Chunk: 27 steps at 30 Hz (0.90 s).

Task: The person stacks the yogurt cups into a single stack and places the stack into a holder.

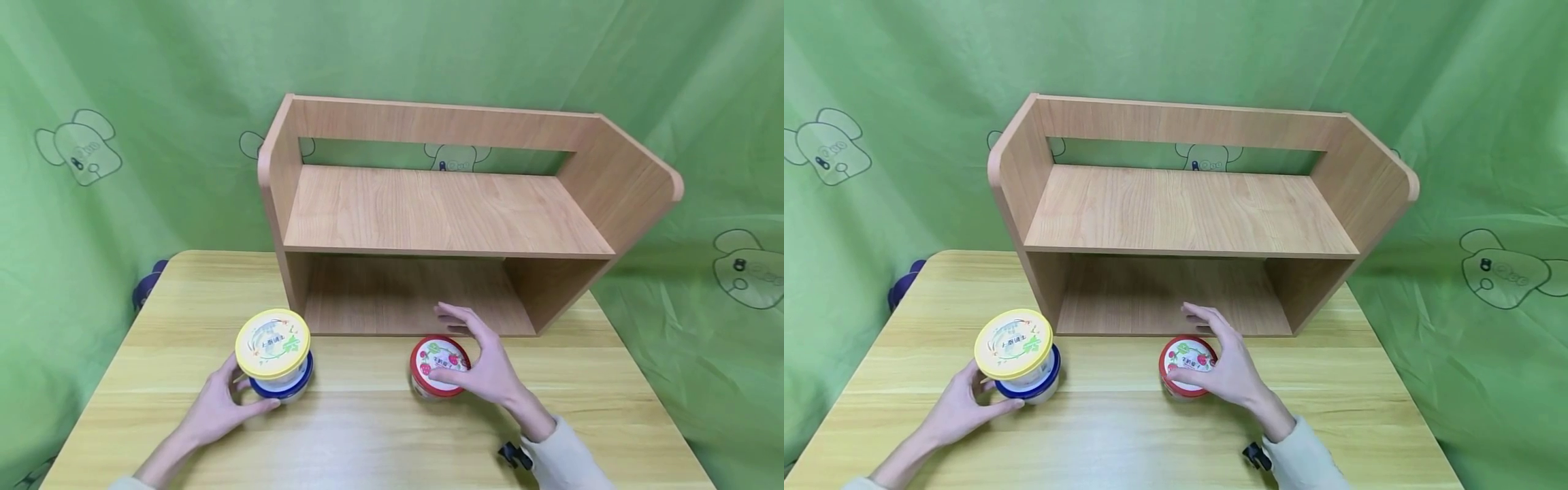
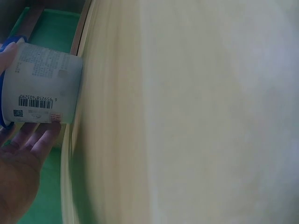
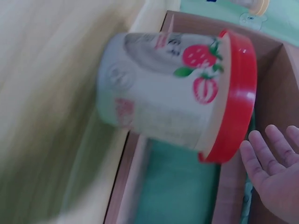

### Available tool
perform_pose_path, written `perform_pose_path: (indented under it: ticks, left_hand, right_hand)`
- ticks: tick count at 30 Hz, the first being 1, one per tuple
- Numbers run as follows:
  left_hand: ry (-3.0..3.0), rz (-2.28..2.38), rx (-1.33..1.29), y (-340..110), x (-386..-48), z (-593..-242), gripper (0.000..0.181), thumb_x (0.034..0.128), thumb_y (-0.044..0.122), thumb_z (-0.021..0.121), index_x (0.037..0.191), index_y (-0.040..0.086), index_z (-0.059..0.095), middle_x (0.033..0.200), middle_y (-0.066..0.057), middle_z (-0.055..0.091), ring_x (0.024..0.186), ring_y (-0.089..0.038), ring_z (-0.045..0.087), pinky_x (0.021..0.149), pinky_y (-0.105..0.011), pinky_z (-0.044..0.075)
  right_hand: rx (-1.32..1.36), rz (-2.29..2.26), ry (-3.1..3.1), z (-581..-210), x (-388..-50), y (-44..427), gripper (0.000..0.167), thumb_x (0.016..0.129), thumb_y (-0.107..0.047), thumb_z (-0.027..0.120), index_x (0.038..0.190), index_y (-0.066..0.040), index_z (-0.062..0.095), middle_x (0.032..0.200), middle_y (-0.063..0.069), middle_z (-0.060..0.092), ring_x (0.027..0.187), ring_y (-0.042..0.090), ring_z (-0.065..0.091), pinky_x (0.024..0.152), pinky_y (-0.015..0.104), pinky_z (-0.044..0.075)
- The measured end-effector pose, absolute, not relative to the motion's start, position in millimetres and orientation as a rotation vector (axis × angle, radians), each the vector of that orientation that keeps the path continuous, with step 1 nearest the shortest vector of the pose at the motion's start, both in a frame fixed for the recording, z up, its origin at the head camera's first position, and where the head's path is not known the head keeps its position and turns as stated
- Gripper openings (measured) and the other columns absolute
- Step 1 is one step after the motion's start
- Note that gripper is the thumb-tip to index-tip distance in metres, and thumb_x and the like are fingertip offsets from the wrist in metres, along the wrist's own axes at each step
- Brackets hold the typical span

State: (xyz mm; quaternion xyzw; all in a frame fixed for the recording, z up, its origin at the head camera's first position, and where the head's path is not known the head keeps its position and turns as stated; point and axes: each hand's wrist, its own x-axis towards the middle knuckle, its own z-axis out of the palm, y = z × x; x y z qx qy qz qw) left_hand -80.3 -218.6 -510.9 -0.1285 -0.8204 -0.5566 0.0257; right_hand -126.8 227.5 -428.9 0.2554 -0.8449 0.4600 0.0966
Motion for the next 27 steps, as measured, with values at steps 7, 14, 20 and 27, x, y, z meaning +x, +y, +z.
perform_pose_path:
  ticks: [7,14,20,27]
  left_hand:
    - [-2.547,-1.722,-0.39,-218.7,-80.4,-510.2,0.103,0.0746,0.013,0.096,0.158,0.001,0.037,0.149,-0.023,0.059,0.126,0.019,0.05,0.105,-0.009,0.051]
    - [-2.551,-1.728,-0.389,-219.5,-81.0,-510.9,0.104,0.0748,0.013,0.096,0.159,0.002,0.036,0.151,-0.022,0.057,0.126,0.019,0.049,0.105,-0.01,0.051]
    - [-2.55,-1.724,-0.393,-219.4,-81.3,-510.8,0.104,0.0743,0.014,0.096,0.159,0.002,0.036,0.15,-0.023,0.058,0.126,0.019,0.05,0.106,-0.01,0.05]
    - [-2.56,-1.72,-0.384,-219.6,-81.1,-511.3,0.105,0.0744,0.015,0.096,0.159,0.002,0.036,0.15,-0.022,0.058,0.126,0.019,0.05,0.105,-0.01,0.05]
  right_hand:
    - [0.736,1.322,-2.542,-439.4,-127.3,245.2,0.098,0.066,-0.013,0.099,0.153,-0.013,0.053,0.147,0.001,0.062,0.129,0.026,0.06,0.105,0.034,0.056]
    - [0.72,1.304,-2.586,-452.8,-129.1,262.7,0.1,0.066,-0.015,0.099,0.154,-0.012,0.051,0.147,0.001,0.061,0.13,0.023,0.061,0.107,0.033,0.057]
    - [0.761,1.292,-2.606,-462.3,-130.8,275.1,0.103,0.066,-0.015,0.101,0.155,-0.015,0.049,0.144,0.007,0.063,0.127,0.022,0.062,0.105,0.038,0.06]
    - [0.811,1.31,-2.659,-471.7,-129.7,283.7,0.104,0.066,-0.019,0.102,0.155,-0.009,0.048,0.148,0.014,0.061,0.13,0.034,0.06,0.105,0.044,0.061]
